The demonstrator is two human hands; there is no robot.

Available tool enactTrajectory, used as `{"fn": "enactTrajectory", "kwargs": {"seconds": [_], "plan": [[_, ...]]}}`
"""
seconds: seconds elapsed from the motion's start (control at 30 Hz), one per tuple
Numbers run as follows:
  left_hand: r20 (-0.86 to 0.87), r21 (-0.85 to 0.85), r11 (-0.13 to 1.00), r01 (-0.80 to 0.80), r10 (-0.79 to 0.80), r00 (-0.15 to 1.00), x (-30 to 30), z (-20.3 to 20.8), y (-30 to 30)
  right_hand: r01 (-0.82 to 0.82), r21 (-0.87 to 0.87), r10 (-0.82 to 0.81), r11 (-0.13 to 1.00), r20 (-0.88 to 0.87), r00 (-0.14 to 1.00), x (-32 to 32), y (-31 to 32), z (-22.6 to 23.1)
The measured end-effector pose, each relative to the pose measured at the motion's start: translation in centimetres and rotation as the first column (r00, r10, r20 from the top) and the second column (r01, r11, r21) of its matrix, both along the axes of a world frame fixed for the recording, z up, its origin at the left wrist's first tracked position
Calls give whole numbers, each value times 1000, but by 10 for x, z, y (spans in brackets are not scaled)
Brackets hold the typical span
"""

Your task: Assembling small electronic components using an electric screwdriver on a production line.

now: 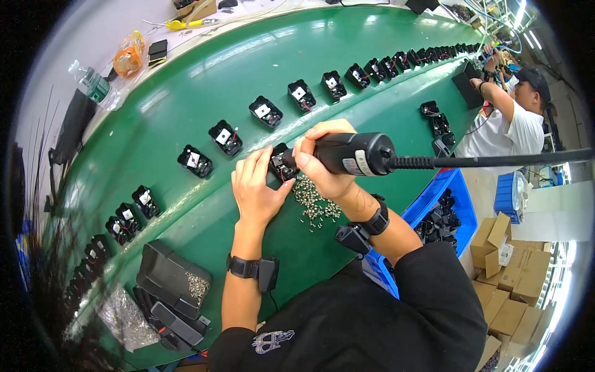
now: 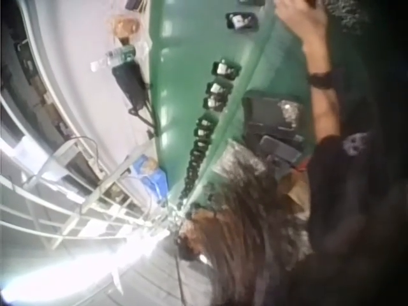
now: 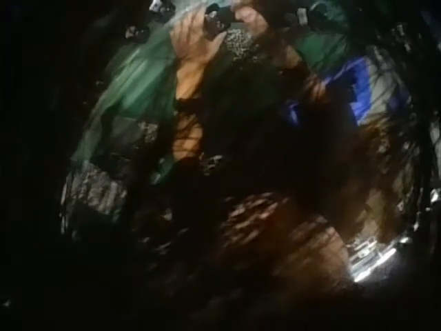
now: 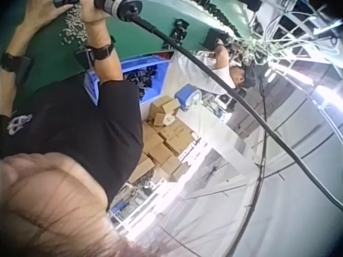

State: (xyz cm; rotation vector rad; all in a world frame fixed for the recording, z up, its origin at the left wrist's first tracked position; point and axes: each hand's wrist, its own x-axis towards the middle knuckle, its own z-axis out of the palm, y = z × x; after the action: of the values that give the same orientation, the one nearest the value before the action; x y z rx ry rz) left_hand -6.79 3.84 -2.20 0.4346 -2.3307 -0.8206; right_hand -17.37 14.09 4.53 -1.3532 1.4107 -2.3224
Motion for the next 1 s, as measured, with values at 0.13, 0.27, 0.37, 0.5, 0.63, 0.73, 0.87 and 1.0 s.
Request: {"fn": "enactTrajectory", "kwargs": {"seconds": [0.13,0.27,0.37,0.5,0.63,0.73,0.87,1.0], "plan": [[-1,-14,1000,18,-18,1000,-8,1,1,-52,-31,52,998,-7,999,-8,0,1],[-42,-124,989,75,-80,996,-14,2,2,-88,144,111,986,-161,981,-20,16,-2],[-2,-156,988,-2,2,1000,7,-7,-8,-38,122,38,992,3,999,2,1,1],[-72,-105,991,80,-88,993,0,-13,-8,45,108,-29,993,-142,989,0,-4,-10],[-90,-99,988,119,-128,988,-15,-6,6,68,-10,-68,998,55,996,-9,-9,-28],[-27,-232,971,58,-66,997,-21,2,10,344,-97,-351,934,-57,935,-12,-16,-32],[15,-184,979,89,-87,996,-3,7,-7,412,9,-411,911,82,908,11,1,-1],[189,-350,905,242,-184,965,-7,13,-13,617,20,-616,786,98,782,17,77,19]]}}
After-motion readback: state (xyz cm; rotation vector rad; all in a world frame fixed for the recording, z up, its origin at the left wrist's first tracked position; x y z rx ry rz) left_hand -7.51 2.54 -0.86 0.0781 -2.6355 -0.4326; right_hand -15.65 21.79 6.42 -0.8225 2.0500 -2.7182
